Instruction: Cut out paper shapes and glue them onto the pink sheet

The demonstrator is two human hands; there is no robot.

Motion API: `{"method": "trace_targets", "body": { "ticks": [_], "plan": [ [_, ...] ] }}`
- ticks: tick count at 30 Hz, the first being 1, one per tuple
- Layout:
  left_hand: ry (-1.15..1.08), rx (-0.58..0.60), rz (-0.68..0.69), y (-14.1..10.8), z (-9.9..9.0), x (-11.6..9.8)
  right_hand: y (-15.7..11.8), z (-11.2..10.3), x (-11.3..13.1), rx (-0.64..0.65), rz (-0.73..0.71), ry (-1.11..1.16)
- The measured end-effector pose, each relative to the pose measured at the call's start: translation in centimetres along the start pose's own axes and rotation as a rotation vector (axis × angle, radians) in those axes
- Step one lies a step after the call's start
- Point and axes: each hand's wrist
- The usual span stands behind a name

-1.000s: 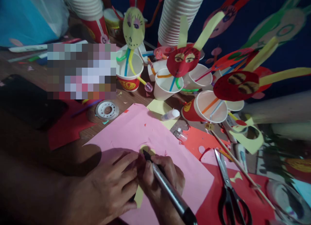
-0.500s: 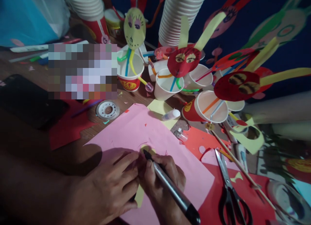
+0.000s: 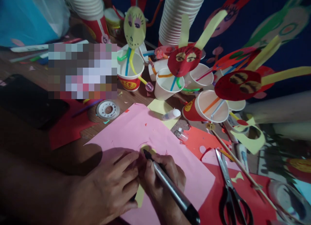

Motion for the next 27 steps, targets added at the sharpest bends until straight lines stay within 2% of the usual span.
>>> {"method": "trace_targets", "body": {
  "ticks": [7, 13, 27],
  "plan": [
    [0.004, -0.003, -0.012, 0.13, -0.07, 0.02, 0.00, -0.25, -0.23, 0.060, -0.025, -0.023],
    [0.004, 0.003, 0.006, 0.04, -0.04, 0.00, 0.06, -0.11, -0.10, 0.019, -0.032, -0.044],
    [-0.002, 0.008, -0.024, 0.09, -0.13, 0.02, -0.07, -0.11, -0.20, 0.062, -0.009, 0.002]
  ]
}}
Point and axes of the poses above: each hand's wrist, its own y-axis towards the middle knuckle, its own z-axis out of the palm, x = y × z, and after that the axes turned 7 degrees about z, right-handed
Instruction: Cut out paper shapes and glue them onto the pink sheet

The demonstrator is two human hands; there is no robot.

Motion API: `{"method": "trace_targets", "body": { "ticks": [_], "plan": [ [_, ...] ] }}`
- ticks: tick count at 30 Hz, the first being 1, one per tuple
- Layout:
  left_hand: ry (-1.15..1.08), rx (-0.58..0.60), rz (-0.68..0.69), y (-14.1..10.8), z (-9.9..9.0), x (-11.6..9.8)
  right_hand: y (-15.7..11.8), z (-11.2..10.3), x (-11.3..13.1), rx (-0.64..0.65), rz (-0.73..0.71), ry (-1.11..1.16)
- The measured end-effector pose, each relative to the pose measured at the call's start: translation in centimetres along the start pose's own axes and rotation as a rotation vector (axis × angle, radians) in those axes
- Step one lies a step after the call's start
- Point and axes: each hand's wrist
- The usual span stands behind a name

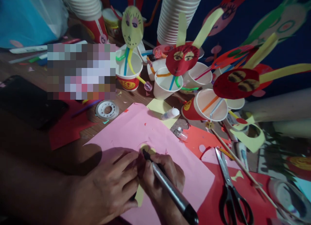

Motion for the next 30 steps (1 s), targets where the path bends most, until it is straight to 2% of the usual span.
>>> {"method": "trace_targets", "body": {
  "ticks": [4, 9, 20, 30],
  "plan": [
    [-0.006, 0.014, 0.016, 0.04, -0.06, 0.03, -0.19, 0.11, 0.02, -0.020, 0.051, 0.041],
    [0.001, -0.009, 0.017, 0.00, -0.12, 0.03, -0.09, -0.02, -0.04, -0.004, 0.001, 0.021],
    [0.007, 0.002, 0.010, 0.06, -0.12, 0.03, -0.12, -0.01, -0.30, 0.020, 0.028, 0.049],
    [-0.019, 0.009, 0.017, 0.08, 0.04, -0.01, -0.03, -0.37, 0.38, -0.054, 0.144, 0.186]
  ]
}}
Point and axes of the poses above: each hand's wrist, its own y-axis towards the middle knuckle, its own z-axis out of the palm, x = y × z, and after that the axes turned 7 degrees about z, right-handed
